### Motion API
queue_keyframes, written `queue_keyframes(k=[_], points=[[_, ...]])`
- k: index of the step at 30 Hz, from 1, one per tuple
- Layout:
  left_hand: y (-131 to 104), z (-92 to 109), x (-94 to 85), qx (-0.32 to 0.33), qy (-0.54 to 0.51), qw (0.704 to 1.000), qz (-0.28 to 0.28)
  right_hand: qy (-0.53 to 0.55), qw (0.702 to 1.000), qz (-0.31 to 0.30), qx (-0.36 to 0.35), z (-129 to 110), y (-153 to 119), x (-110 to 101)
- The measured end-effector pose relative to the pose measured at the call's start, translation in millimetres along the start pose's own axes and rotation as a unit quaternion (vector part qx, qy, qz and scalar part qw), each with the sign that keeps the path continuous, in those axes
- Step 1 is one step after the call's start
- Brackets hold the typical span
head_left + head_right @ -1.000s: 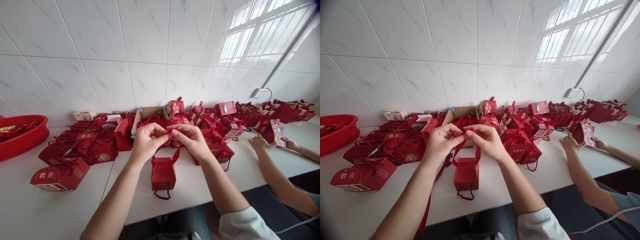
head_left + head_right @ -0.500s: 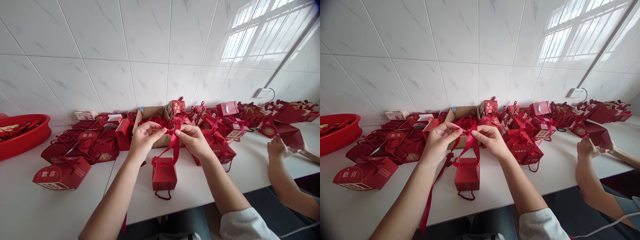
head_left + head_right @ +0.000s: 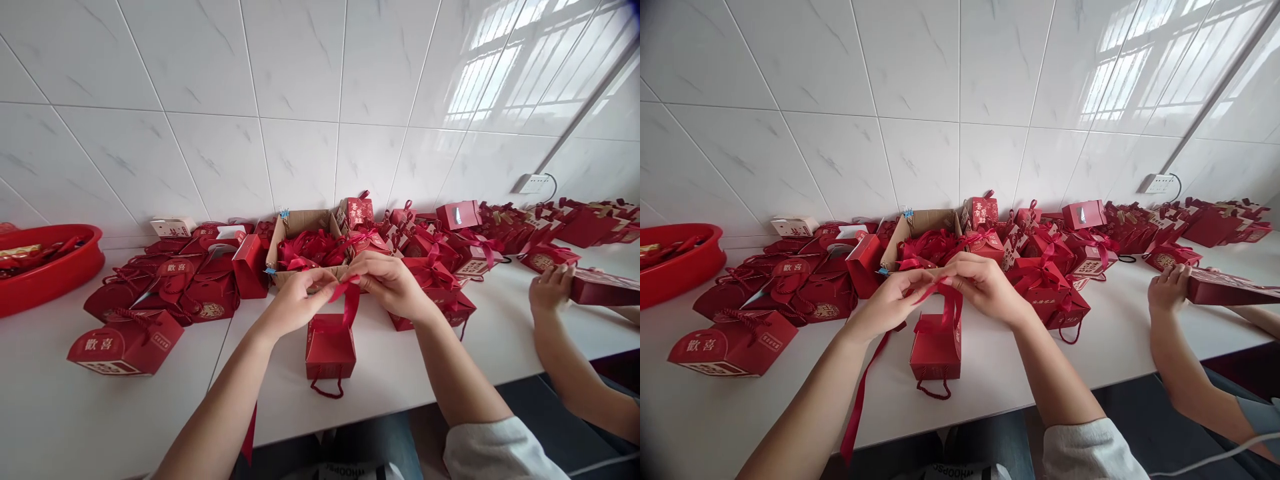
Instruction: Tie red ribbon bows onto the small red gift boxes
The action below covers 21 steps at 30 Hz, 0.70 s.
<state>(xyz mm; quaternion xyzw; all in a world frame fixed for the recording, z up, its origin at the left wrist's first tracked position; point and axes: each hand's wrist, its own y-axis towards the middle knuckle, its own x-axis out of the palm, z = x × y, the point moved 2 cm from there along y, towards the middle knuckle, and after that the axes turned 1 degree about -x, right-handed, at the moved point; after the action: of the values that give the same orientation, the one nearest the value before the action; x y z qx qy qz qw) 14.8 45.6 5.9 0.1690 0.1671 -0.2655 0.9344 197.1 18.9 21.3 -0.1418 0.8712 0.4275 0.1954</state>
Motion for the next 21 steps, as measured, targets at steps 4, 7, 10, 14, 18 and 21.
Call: queue_keyframes(k=[4,7,10,14,18,21], points=[[0.3,-2.0,-4.7,-0.013,-0.039,0.999,0.021,-0.092,0.993,-0.072,-0.034,-4.7,-0.9,-4.1],[-2.9,-1.1,-1.4,-0.01,-0.048,0.998,-0.04,-0.127,0.991,0.001,-0.032,-6.7,2.5,-6.6],[-5.6,-0.1,6.2,0.017,-0.01,0.996,-0.085,-0.132,0.99,0.051,-0.022,-4.6,4.9,-6.6],[-2.2,-8.1,12.1,-0.018,0.031,0.999,-0.032,-0.114,0.993,0.039,-0.021,-0.5,3.8,-8.0],[3.7,-17.5,7.1,-0.033,-0.01,0.998,0.047,-0.089,0.993,-0.063,-0.035,-3.4,0.4,-8.9],[2.9,-18.6,1.7,-0.042,-0.059,0.995,0.072,-0.101,0.987,-0.119,-0.026,-5.4,-2.0,-6.2]])
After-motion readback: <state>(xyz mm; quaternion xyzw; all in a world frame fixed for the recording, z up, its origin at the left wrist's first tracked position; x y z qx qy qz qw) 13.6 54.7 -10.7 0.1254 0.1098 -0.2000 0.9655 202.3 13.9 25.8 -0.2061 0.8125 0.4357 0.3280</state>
